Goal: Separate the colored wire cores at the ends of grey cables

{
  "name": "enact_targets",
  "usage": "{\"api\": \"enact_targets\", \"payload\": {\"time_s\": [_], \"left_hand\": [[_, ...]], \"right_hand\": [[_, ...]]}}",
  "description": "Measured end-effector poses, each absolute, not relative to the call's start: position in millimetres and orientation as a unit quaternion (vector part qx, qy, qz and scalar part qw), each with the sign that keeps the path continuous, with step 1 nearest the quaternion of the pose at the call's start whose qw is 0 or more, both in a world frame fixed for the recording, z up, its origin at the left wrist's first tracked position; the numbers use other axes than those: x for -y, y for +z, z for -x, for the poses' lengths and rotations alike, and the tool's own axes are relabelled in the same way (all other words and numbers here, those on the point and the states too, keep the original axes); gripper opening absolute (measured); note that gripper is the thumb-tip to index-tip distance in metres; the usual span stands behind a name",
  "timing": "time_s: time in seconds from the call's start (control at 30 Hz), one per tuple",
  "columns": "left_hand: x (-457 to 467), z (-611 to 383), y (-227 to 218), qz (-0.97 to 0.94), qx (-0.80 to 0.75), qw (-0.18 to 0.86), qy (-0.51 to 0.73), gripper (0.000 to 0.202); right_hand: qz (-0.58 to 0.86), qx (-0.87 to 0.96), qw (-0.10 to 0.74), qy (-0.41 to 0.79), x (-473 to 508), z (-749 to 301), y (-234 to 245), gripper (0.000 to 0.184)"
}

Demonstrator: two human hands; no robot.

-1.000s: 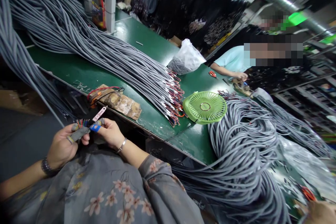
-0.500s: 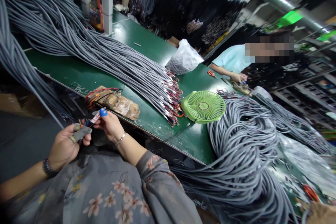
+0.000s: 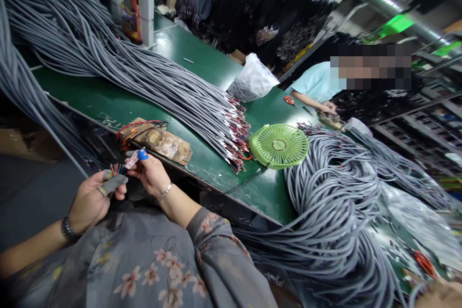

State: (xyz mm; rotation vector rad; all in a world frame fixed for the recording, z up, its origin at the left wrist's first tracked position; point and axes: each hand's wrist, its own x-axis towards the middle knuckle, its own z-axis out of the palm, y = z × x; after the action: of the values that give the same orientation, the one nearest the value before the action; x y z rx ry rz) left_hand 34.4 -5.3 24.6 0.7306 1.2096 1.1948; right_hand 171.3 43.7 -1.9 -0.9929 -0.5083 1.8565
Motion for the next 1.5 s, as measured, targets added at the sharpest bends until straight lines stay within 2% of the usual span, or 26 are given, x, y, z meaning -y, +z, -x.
{"api": "enact_targets", "payload": {"time_s": [0.17, 0.4, 0.57, 0.73, 1.07, 1.37, 1.5], "left_hand": [[10.0, -29.9, 21.7, -0.328, -0.514, 0.593, 0.526, 0.027], [11.8, -18.3, 19.5, -0.393, -0.528, 0.532, 0.532, 0.026], [5.9, -17.7, 21.1, -0.438, -0.535, 0.496, 0.526, 0.030], [2.6, -21.1, 18.3, -0.447, -0.541, 0.493, 0.515, 0.031], [-0.5, -24.5, 15.7, -0.457, -0.548, 0.481, 0.508, 0.021], [8.0, -16.3, 13.4, -0.447, -0.547, 0.501, 0.501, 0.024], [10.7, -9.5, 8.6, -0.421, -0.558, 0.510, 0.501, 0.024]], "right_hand": [[0.405, 0.198, 0.432, 0.781, -43.8, -175.0, 2.0, 0.057], [0.409, 0.235, 0.459, 0.753, -43.3, -176.6, 0.5, 0.040], [0.410, 0.257, 0.460, 0.745, -41.3, -176.0, -2.1, 0.050], [0.395, 0.248, 0.474, 0.747, -43.8, -172.8, -5.8, 0.054], [0.412, 0.166, 0.496, 0.746, -48.9, -162.4, -6.1, 0.040], [0.385, 0.144, 0.450, 0.793, -45.3, -171.0, -5.2, 0.056], [0.411, 0.126, 0.436, 0.791, -42.8, -180.1, -13.7, 0.054]]}}
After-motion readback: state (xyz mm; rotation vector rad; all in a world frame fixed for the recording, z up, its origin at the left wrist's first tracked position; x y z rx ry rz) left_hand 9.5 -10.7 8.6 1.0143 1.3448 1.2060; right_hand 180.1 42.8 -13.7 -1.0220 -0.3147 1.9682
